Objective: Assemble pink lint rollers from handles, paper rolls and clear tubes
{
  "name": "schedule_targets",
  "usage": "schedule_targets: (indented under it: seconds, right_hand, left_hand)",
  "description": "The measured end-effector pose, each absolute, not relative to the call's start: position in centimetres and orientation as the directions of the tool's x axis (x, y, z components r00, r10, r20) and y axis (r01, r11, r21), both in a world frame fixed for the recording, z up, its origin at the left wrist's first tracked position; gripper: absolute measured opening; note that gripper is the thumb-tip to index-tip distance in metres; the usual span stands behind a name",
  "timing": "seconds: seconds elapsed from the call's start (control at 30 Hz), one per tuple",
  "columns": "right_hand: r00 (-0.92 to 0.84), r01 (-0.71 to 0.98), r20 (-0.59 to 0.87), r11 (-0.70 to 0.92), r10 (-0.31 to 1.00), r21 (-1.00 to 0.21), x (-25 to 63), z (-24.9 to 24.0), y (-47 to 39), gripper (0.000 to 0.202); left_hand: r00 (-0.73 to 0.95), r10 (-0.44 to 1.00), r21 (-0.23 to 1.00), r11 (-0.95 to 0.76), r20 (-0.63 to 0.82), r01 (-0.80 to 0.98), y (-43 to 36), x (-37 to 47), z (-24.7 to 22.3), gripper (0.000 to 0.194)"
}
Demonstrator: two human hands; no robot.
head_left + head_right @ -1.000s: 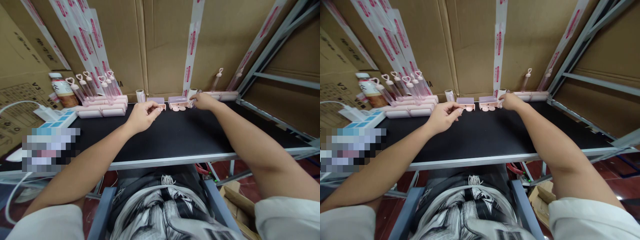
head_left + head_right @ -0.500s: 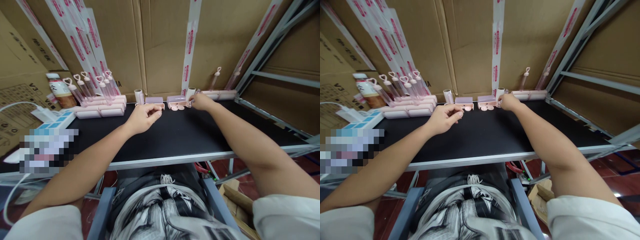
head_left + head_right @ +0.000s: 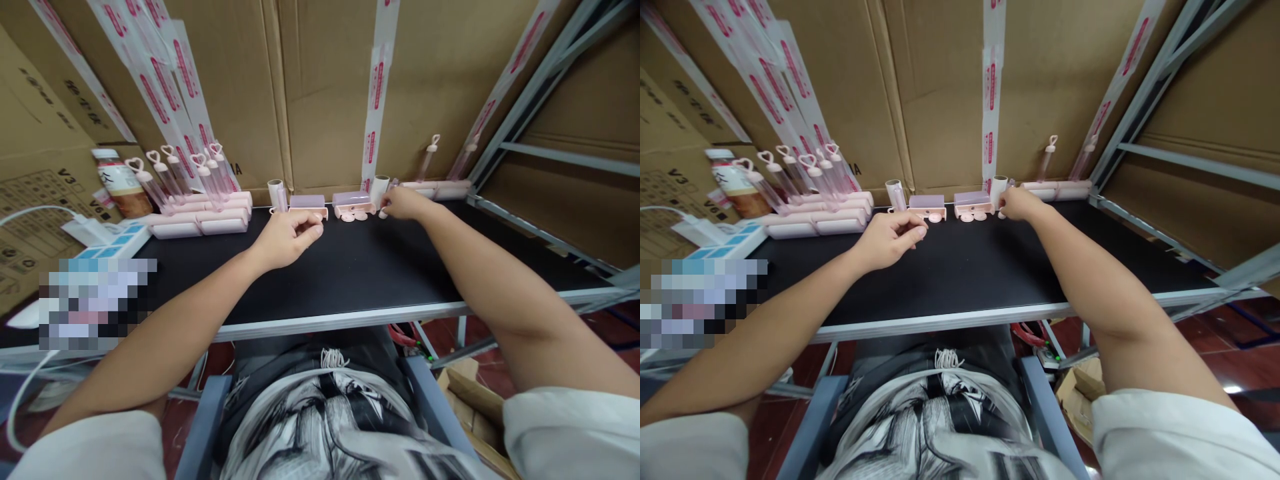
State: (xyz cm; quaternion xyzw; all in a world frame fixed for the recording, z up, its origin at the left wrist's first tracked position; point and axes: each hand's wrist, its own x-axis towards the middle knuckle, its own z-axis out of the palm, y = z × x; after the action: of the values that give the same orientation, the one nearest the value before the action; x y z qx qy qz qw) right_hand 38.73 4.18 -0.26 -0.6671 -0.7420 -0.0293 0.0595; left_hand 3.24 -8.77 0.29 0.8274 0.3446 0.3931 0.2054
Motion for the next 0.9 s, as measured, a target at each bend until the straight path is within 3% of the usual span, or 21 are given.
schedule_targets:
  seconds: [0.1, 0.13, 0.2, 0.27, 0.33, 0.4, 0.47, 0.67, 0.8, 0.9]
  right_hand:
    - [-0.117, 0.991, 0.108, 0.123, 0.987, -0.055, 39.3, 0.8, 3.5, 0.007]
    - [-0.116, 0.985, 0.098, 0.127, 0.988, -0.115, 39.4, 1.2, 3.0, 0.004]
    - [-0.157, 0.907, 0.03, 0.156, 0.987, -0.391, 39.1, 1.8, 1.9, 0.011]
    - [-0.317, 0.65, -0.076, 0.158, 0.945, -0.744, 37.8, 1.8, 0.6, 0.023]
    - [-0.545, 0.375, -0.123, 0.11, 0.83, -0.921, 35.5, 1.1, -0.6, 0.036]
    - [-0.703, 0.229, -0.1, 0.091, 0.704, -0.969, 32.6, -0.2, -1.7, 0.043]
    - [-0.796, 0.139, -0.086, 0.042, 0.599, -0.989, 30.0, -1.7, -2.4, 0.042]
    - [-0.79, 0.053, -0.114, -0.117, 0.602, -0.992, 27.1, -3.7, -3.4, 0.051]
    - [-0.829, 0.072, -0.088, -0.051, 0.552, -0.996, 27.1, -3.5, -3.8, 0.055]
    - [-0.854, 0.1, -0.053, 0.063, 0.518, -0.993, 27.6, -3.0, -3.6, 0.058]
  left_hand:
    - [0.459, 0.726, 0.598, -0.685, 0.512, 0.417, -8.7, 3.2, 0.3, 0.026]
    - [0.462, 0.722, 0.592, -0.689, 0.514, 0.418, -8.6, 3.2, 0.3, 0.026]
    - [0.481, 0.713, 0.582, -0.698, 0.511, 0.417, -8.6, 3.1, 0.2, 0.026]
    - [0.509, 0.698, 0.563, -0.712, 0.503, 0.42, -8.6, 3.2, 0.1, 0.023]
    - [0.541, 0.679, 0.537, -0.73, 0.496, 0.423, -8.8, 3.4, -0.1, 0.03]
    - [0.577, 0.65, 0.507, -0.755, 0.494, 0.417, -9.0, 3.6, -0.3, 0.042]
    - [0.616, 0.611, 0.458, -0.788, 0.498, 0.411, -9.2, 3.9, -0.5, 0.038]
    - [0.642, 0.551, 0.359, -0.834, 0.533, 0.418, -8.7, 4.2, -1.4, 0.024]
    - [0.654, 0.542, 0.395, -0.839, 0.528, 0.376, -8.2, 4.2, -2.0, 0.021]
    - [0.642, 0.498, 0.351, -0.867, 0.583, 0.354, -7.9, 4.3, -1.6, 0.019]
